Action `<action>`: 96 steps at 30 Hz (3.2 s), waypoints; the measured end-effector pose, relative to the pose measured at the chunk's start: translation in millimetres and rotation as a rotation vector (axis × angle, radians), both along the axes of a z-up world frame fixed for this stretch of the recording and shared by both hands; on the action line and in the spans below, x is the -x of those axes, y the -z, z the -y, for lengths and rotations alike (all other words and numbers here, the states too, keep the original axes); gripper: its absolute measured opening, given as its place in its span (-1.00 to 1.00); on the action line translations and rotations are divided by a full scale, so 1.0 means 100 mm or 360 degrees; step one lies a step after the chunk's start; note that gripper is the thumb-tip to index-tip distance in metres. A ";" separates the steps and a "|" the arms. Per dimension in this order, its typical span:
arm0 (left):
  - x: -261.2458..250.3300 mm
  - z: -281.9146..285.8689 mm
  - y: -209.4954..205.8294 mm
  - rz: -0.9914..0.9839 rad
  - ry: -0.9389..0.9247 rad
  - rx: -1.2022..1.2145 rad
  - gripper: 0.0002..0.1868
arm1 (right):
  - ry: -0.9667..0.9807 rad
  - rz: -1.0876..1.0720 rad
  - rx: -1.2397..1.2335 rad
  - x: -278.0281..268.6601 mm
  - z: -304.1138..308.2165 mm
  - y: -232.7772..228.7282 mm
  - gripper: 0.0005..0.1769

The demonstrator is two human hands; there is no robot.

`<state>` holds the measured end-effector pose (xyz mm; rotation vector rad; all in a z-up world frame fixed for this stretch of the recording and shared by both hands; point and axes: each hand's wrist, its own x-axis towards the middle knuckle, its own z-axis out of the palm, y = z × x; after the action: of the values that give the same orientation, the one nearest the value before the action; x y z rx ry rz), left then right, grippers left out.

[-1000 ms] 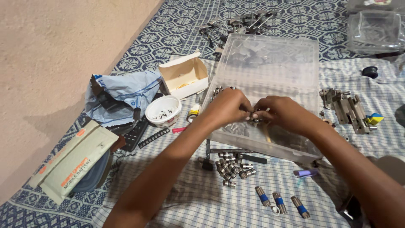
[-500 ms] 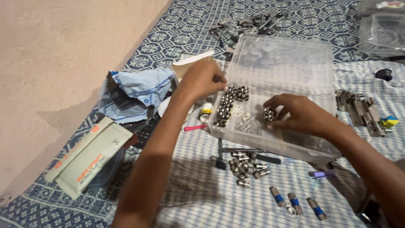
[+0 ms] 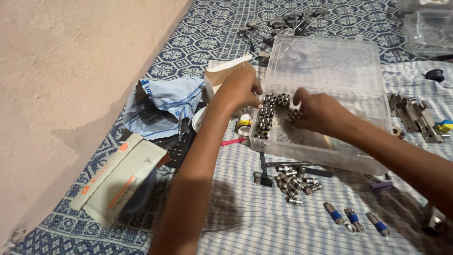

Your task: The person assembles small metal lock cylinders by inserting pins and springs into the barrels and securing them with rubber bands. They repeatedly pick up components from a plastic container and the patterned cloth, fit them together by hand, and place the finished units back into the container.

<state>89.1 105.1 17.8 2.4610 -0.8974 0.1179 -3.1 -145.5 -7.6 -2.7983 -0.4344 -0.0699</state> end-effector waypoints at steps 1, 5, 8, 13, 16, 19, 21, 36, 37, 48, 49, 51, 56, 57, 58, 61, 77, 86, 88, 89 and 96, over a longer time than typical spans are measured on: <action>0.02 0.01 0.00 0.0015 -0.0009 -0.0033 -0.56 | -0.0060 0.0097 -0.0014 -0.03 -0.03 0.02 -0.46; 0.04 0.05 -0.03 0.0047 -0.0028 -0.0107 -0.57 | -0.0128 0.0229 -0.0026 -0.09 -0.12 0.02 -0.49; 0.05 0.04 -0.03 0.0070 -0.0018 -0.0090 -0.59 | -0.0073 0.0180 -0.0029 -0.06 -0.16 0.01 -0.52; 0.04 0.05 -0.02 0.0063 -0.0033 -0.0083 -0.60 | -0.0122 0.0309 -0.0108 -0.04 -0.16 0.08 -0.51; 0.03 0.05 -0.01 0.0079 -0.0026 -0.0096 -0.59 | -0.0109 0.0359 -0.0116 -0.09 -0.18 0.16 -0.49; 0.02 0.05 -0.01 0.0060 -0.0033 -0.0114 -0.58 | -0.0087 0.0409 -0.0063 -0.16 -0.21 0.21 -0.44; 0.04 0.04 -0.01 0.0053 -0.0038 -0.0103 -0.58 | -0.0119 0.0464 -0.0064 -0.18 -0.22 0.24 -0.41; 0.92 0.11 -0.80 -0.0087 0.0219 -0.0436 -0.72 | -0.0212 0.0352 -0.0341 0.75 -0.24 -0.63 -0.61; 0.99 0.11 -0.83 -0.0149 0.0252 -0.0481 -0.74 | -0.0198 0.0216 -0.0357 0.84 -0.22 -0.71 -0.66; 1.71 -0.06 -0.23 0.0000 0.0450 -0.0548 -0.78 | -0.0346 -0.0363 0.0045 1.44 -0.10 -0.62 -0.74; 1.72 -0.09 -0.19 -0.0085 0.0473 -0.0506 -0.74 | -0.0372 -0.0344 0.0000 1.48 -0.09 -0.61 -0.74; 1.72 -0.12 -0.13 -0.0246 0.0522 -0.0422 -0.67 | -0.0419 -0.0303 -0.0091 1.52 -0.07 -0.63 -0.75; 1.75 -0.07 0.10 -0.0243 0.0427 -0.0531 -0.62 | -0.0324 -0.0574 0.0085 1.50 0.08 -0.72 -0.76; 1.73 -0.06 0.12 -0.0193 0.0437 -0.0549 -0.60 | -0.0308 -0.0627 0.0096 1.49 0.10 -0.74 -0.77; 1.72 -0.06 0.14 -0.0254 0.0425 -0.0543 -0.62 | -0.0291 -0.0716 0.0144 1.50 0.11 -0.73 -0.78; 1.70 -0.10 0.18 -0.0375 0.0420 -0.0544 -0.69 | -0.0237 -0.0981 0.0310 1.53 0.13 -0.70 -0.72; 1.93 0.08 -0.14 -0.0313 0.0641 0.0003 -0.73 | -0.0391 -0.0891 0.0629 1.67 0.09 -0.62 -0.68; 1.98 0.74 -0.24 -0.0264 0.0764 -0.0016 -0.76 | -0.0098 -0.1477 0.0547 1.70 0.25 -0.74 -0.46; 1.87 0.91 -0.37 -0.0313 0.0713 -0.0002 -0.78 | -0.0120 -0.1482 0.0549 1.71 0.24 -0.68 -0.45; 1.80 0.99 -0.44 -0.0368 0.0679 0.0026 -0.79 | -0.0167 -0.1443 0.0573 1.71 0.22 -0.62 -0.47; 1.47 1.23 -0.65 -0.0486 0.0804 0.0319 -0.80 | -0.0177 -0.1414 0.0461 1.63 0.24 -0.48 -0.48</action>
<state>-57.8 -18.3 83.0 1.9339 -1.2618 -0.3197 -166.1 -170.0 40.6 -2.6940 -0.3767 1.2818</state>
